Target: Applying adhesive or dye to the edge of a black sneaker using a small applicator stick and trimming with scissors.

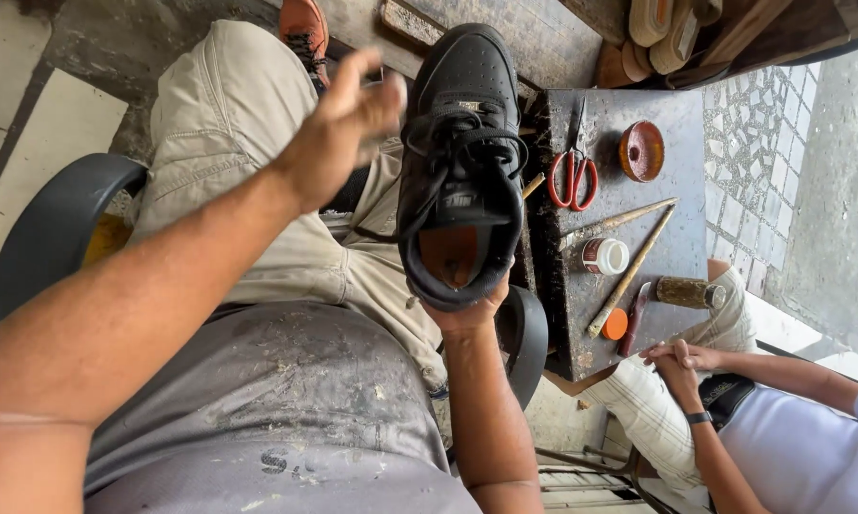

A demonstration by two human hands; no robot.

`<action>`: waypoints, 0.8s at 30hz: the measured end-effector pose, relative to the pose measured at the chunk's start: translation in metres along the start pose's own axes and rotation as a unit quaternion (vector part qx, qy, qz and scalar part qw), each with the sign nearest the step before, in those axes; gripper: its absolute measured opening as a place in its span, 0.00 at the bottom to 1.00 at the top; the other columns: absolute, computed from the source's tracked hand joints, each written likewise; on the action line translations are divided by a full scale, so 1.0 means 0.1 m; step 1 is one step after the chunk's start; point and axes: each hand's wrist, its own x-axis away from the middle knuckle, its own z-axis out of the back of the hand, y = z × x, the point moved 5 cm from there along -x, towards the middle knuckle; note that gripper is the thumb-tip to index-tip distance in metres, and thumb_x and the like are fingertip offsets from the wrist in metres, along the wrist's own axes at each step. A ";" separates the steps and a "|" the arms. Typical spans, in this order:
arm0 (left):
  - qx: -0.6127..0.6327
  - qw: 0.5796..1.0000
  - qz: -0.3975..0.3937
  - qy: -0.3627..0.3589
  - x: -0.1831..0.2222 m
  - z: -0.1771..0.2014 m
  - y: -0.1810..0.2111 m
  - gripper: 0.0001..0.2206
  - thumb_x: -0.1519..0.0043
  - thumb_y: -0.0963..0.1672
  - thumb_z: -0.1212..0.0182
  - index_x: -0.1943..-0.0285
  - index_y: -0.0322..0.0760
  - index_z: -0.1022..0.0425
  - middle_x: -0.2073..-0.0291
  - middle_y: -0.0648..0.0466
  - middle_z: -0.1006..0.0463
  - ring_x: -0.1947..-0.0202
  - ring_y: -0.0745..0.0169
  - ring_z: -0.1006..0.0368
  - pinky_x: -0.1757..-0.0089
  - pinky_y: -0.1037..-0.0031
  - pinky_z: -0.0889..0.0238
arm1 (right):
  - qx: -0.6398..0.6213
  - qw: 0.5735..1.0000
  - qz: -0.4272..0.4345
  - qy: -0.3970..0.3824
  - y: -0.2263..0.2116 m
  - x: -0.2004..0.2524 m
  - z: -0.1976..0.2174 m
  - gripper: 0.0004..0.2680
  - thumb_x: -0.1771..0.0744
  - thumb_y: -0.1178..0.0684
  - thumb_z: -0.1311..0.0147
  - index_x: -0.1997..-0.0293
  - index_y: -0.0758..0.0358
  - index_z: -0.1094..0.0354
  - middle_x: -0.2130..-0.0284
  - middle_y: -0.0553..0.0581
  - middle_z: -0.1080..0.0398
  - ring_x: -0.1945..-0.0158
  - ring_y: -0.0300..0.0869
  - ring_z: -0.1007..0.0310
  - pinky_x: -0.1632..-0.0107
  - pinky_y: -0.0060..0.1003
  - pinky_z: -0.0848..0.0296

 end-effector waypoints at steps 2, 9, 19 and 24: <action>-0.020 0.997 0.006 -0.068 0.15 -0.14 -0.17 0.60 0.57 0.66 0.42 0.21 0.39 0.71 0.30 0.36 0.39 0.30 0.38 0.39 0.37 0.49 0.44 | -0.046 0.999 -0.002 0.003 0.00 -0.05 -0.01 0.30 0.37 0.32 0.41 0.33 0.61 0.36 0.39 0.63 0.31 0.35 0.54 0.34 0.30 0.52 0.38; 0.085 0.989 -0.105 -0.056 0.14 -0.20 -0.26 0.55 0.55 0.40 0.30 0.20 0.36 0.67 0.38 0.47 0.33 0.39 0.57 0.37 0.39 0.68 0.41 | 0.347 0.933 0.098 0.009 -0.50 -0.19 -0.34 0.25 0.34 0.33 0.41 0.41 0.65 0.36 0.81 0.44 0.39 0.83 0.29 0.42 0.81 0.26 0.38; -0.223 0.935 -0.261 0.090 0.45 0.69 0.22 0.57 0.60 0.43 0.27 0.22 0.28 0.65 0.23 0.35 0.52 0.23 0.44 0.53 0.29 0.68 0.60 | 0.502 0.830 0.174 0.170 -1.45 0.20 -0.03 0.13 0.35 0.59 0.38 0.45 0.57 0.28 0.62 0.51 0.24 0.72 0.31 0.30 0.70 0.23 0.32; -0.355 0.882 -0.219 0.218 1.19 1.98 0.63 0.53 0.54 0.46 0.27 0.23 0.39 0.63 0.37 0.43 0.29 0.40 0.50 0.32 0.41 0.68 0.38 | 0.632 0.733 0.172 0.185 -1.84 0.26 0.69 0.13 0.27 0.53 0.37 0.35 0.56 0.32 0.56 0.59 0.27 0.60 0.37 0.28 0.54 0.27 0.28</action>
